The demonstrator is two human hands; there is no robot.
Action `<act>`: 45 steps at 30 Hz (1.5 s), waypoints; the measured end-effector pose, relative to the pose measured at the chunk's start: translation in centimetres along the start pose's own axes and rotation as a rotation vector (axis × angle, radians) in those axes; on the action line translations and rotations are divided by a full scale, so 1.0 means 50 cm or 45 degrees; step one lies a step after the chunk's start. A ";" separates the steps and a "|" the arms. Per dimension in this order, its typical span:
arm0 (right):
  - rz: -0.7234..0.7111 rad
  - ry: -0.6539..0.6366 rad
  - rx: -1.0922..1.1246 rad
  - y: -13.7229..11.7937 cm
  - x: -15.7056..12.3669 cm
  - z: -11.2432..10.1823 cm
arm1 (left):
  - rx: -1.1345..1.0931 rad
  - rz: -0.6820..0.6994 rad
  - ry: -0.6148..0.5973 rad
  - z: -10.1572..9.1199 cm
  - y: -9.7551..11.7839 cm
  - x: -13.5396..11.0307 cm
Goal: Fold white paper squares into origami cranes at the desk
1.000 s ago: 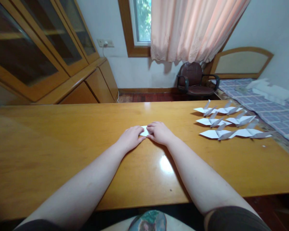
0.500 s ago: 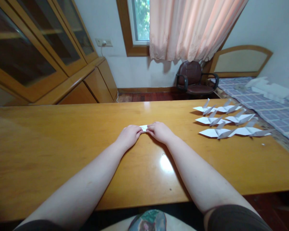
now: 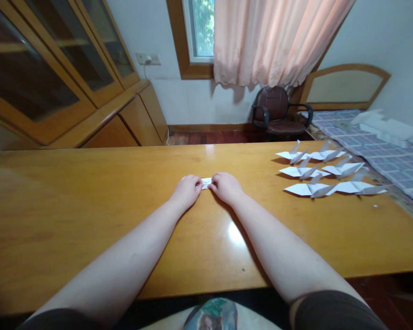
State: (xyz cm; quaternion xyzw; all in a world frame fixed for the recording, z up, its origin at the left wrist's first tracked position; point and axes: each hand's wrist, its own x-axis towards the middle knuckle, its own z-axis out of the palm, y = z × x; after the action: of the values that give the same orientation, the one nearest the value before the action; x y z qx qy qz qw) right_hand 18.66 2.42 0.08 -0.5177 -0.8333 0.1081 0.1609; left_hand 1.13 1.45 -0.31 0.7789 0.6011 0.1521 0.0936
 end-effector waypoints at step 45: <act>0.301 0.066 0.067 0.003 0.007 0.009 | 0.075 0.035 -0.031 -0.009 0.038 -0.039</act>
State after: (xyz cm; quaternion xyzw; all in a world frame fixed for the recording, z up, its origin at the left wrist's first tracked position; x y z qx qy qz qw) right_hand 18.46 2.80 -0.34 -0.6105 -0.7589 0.1349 0.1820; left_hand 2.23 -0.95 0.51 0.7913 0.5934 0.1263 0.0759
